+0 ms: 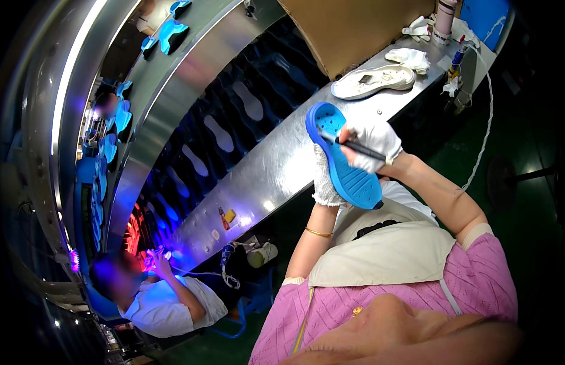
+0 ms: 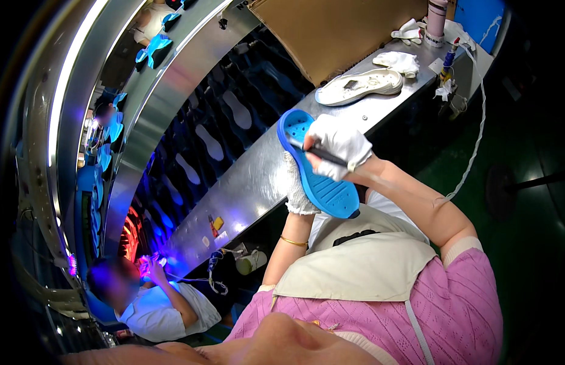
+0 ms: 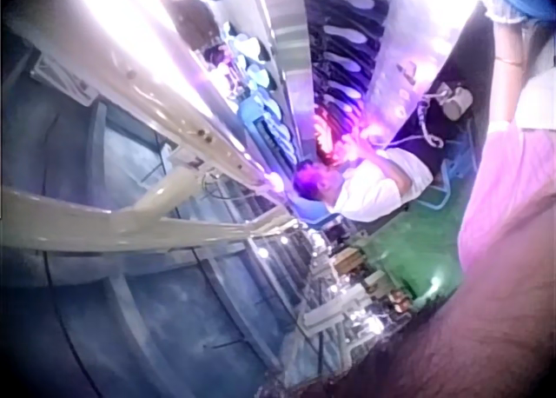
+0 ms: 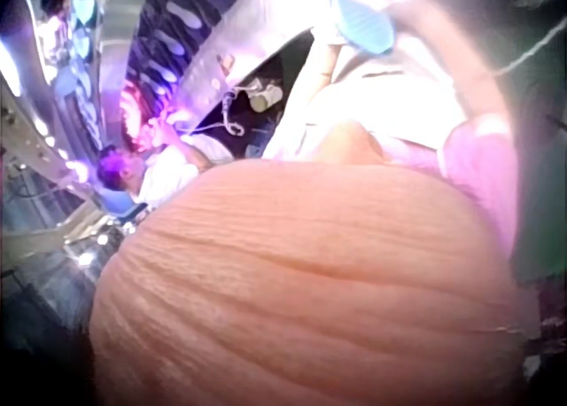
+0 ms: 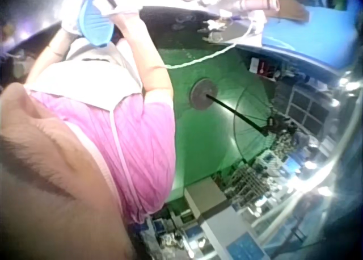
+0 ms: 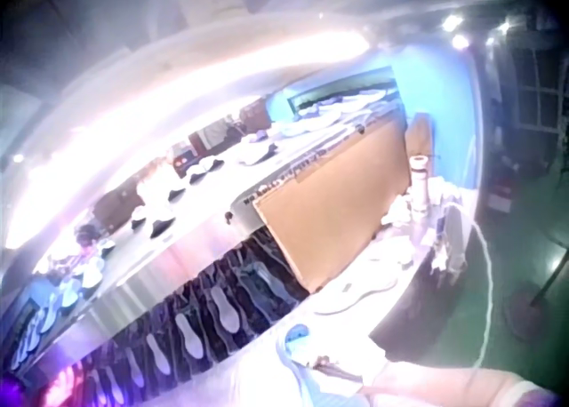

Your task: The person brushes the bottom surface of a blue shoe sole using a handheld cleaning tool, wiping the bristles across the textured patterns and edges, and then places it on a moving conveyor belt.

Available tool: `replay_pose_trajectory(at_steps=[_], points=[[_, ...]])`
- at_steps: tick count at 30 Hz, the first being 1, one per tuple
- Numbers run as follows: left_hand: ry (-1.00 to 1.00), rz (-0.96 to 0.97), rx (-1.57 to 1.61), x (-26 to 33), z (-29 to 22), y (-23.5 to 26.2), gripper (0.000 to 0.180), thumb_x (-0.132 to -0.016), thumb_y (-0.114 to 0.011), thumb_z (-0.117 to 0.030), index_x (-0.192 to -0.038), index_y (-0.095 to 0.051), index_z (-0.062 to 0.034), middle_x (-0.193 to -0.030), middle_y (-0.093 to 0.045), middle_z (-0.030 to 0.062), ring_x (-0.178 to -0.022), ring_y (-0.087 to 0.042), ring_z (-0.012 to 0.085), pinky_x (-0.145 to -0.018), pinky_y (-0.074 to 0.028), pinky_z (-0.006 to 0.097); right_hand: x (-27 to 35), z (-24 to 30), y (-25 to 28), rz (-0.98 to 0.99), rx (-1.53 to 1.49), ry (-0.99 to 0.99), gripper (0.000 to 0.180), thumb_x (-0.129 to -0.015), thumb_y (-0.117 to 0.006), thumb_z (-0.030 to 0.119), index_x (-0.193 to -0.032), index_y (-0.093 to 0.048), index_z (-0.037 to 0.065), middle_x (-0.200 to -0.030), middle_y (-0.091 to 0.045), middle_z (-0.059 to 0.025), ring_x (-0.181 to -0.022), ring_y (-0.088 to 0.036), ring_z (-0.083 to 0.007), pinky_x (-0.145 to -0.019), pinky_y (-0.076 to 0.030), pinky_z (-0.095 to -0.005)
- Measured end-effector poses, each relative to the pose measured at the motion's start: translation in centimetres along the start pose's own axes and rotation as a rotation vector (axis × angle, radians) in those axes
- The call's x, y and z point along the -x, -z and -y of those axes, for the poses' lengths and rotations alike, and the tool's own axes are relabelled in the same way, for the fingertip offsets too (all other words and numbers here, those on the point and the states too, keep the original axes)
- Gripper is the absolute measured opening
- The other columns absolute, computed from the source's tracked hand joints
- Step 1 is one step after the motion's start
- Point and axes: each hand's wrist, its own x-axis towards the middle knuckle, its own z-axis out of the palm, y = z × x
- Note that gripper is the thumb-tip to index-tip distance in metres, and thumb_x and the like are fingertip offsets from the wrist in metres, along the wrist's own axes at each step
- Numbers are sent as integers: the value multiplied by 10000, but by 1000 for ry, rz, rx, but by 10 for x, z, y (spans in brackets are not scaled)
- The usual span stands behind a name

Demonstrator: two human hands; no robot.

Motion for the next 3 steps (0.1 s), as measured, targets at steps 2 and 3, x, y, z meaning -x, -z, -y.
replay_pose_trajectory(at_steps=[2,3], points=[[-10,128,110,4,-4,-8,696,-863,-459,-600,-1317,-398,-77,-1237,-510,110,-1083,-522,243,-958,-447,355,3,12,5,112,-29,-99,189,-672,-684,40,-828,-584,73,-749,-608,-65,-675,-598,-188,-663,-486,-277],[-42,101,81,3,-8,-2,720,-861,-437,-619,-1328,-392,-73,-1283,-488,111,-1129,-504,265,-982,-427,374,5,12,7,126,-60,-104,191,-678,-680,41,-839,-584,77,-756,-610,-63,-680,-602,-186,-677,-487,-275]])
